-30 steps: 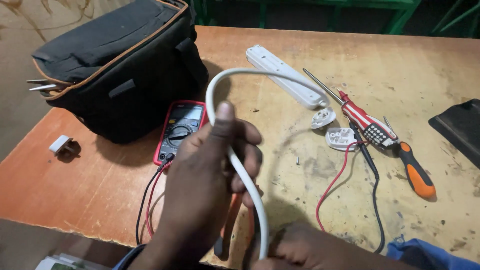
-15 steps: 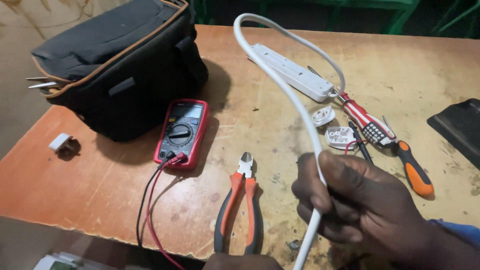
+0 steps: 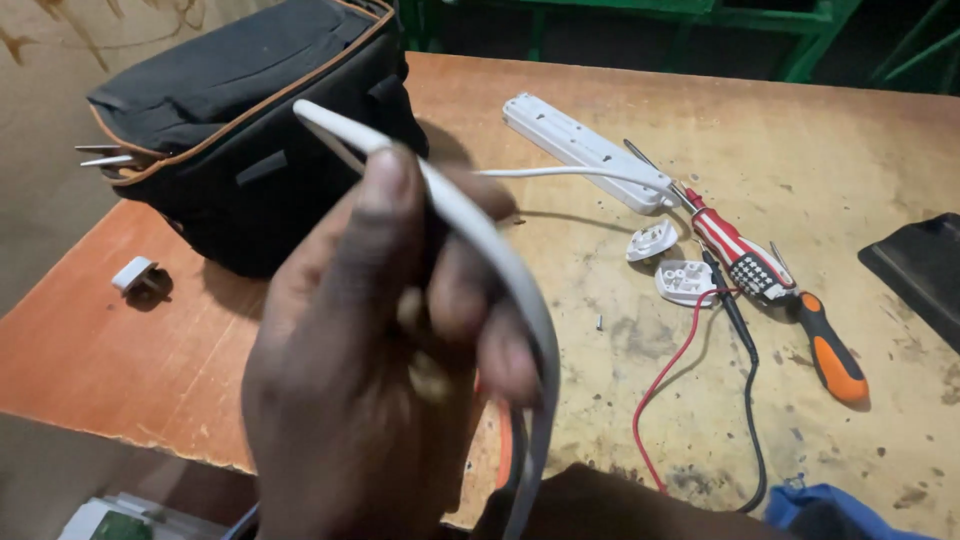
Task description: The person disassembles a white electrical plug using a screwdriver and pliers. They remove the outer casing, separate the internal components, and use pliers to adjust the metal prongs. The person then reassembles the plug casing.
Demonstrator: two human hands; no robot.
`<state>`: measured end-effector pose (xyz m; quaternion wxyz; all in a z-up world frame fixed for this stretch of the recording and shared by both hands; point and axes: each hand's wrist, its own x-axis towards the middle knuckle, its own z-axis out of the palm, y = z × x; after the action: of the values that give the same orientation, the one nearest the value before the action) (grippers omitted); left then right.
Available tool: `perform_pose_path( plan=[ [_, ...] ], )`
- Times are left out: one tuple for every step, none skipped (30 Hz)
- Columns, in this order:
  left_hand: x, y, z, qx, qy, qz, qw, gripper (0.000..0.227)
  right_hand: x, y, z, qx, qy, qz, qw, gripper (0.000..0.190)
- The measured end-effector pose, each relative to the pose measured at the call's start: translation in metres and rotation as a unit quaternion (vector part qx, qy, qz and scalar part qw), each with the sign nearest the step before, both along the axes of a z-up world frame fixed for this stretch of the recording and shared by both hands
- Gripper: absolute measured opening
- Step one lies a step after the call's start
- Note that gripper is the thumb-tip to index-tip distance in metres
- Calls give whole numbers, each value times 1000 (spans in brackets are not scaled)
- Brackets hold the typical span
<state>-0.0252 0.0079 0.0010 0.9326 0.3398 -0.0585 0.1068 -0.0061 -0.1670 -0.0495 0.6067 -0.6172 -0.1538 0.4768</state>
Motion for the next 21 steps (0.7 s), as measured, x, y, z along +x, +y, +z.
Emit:
perform_pose_path(
  plan=[
    [21, -3, 16, -35, -16, 14, 999, 36, 1, 0, -4, 12, -9, 7, 1000, 20],
    [23, -1, 11, -36, -17, 13, 999, 36, 3, -1, -7, 12, -10, 5, 1000, 20],
    [24, 1, 6, 5, -21, 38, 999, 28, 5, -2, -10, 23, -20, 9, 999, 16],
    [26, 3, 1, 47, -25, 62, 997, 21, 7, -3, -14, 35, -29, 13, 999, 19],
    [23, 1, -9, 47, -25, 60, 997, 21, 11, -13, -16, 35, -29, 11, 999, 19],
    [19, 0, -20, 151, 46, 40, 987, 22, 14, -23, -18, 57, 18, -117, 991, 21],
    [14, -1, -30, 253, 115, 18, 960, 24, 17, -33, -20, 78, 64, -244, 965, 26],
    [4, 2, -37, 253, 116, 17, 960, 24, 23, -34, -9, 78, 65, -244, 964, 26],
    [-7, 5, -43, 389, 125, -52, 911, 17, 29, -36, 3, 213, 53, -203, 954, 30],
    [-16, 7, -50, 516, 126, -120, 839, 13, 36, -39, 15, 344, 40, -156, 925, 35],
    [-16, 4, -53, 517, 125, -122, 838, 13, 38, -38, 21, 345, 38, -158, 925, 35],
    [-16, 0, -56, 555, 132, -132, 811, 11, 40, -38, 28, 360, 17, -157, 920, 36],
    [-17, -3, -59, 592, 138, -142, 781, 12, 41, -37, 34, 375, -5, -155, 914, 38],
    [-17, -8, -64, 592, 139, -142, 781, 12, 42, -37, 33, 375, -4, -154, 914, 38],
    [-17, -12, -68, 645, 152, -151, 734, 17, 42, -36, 33, 389, 29, -168, 905, 38],
    [-17, -15, -72, 695, 164, -157, 683, 25, 43, -35, 33, 405, 61, -178, 895, 38],
    [-17, -17, -77, 695, 165, -154, 683, 25, 45, -36, 32, 405, 61, -175, 895, 38],
    [-16, -18, -82, 742, 175, -160, 628, 33, 46, -37, 32, 421, 77, -164, 889, 38],
    [-15, -20, -87, 785, 183, -164, 569, 41, 48, -40, 32, 436, 92, -152, 882, 38],
    [-16, -17, -99, 785, 182, -162, 569, 41, 47, -42, 36, 437, 90, -150, 882, 38],
    [-16, -13, -110, 799, 99, -84, 587, 43, 47, -44, 40, 445, 93, -146, 879, 38]
  ],
)
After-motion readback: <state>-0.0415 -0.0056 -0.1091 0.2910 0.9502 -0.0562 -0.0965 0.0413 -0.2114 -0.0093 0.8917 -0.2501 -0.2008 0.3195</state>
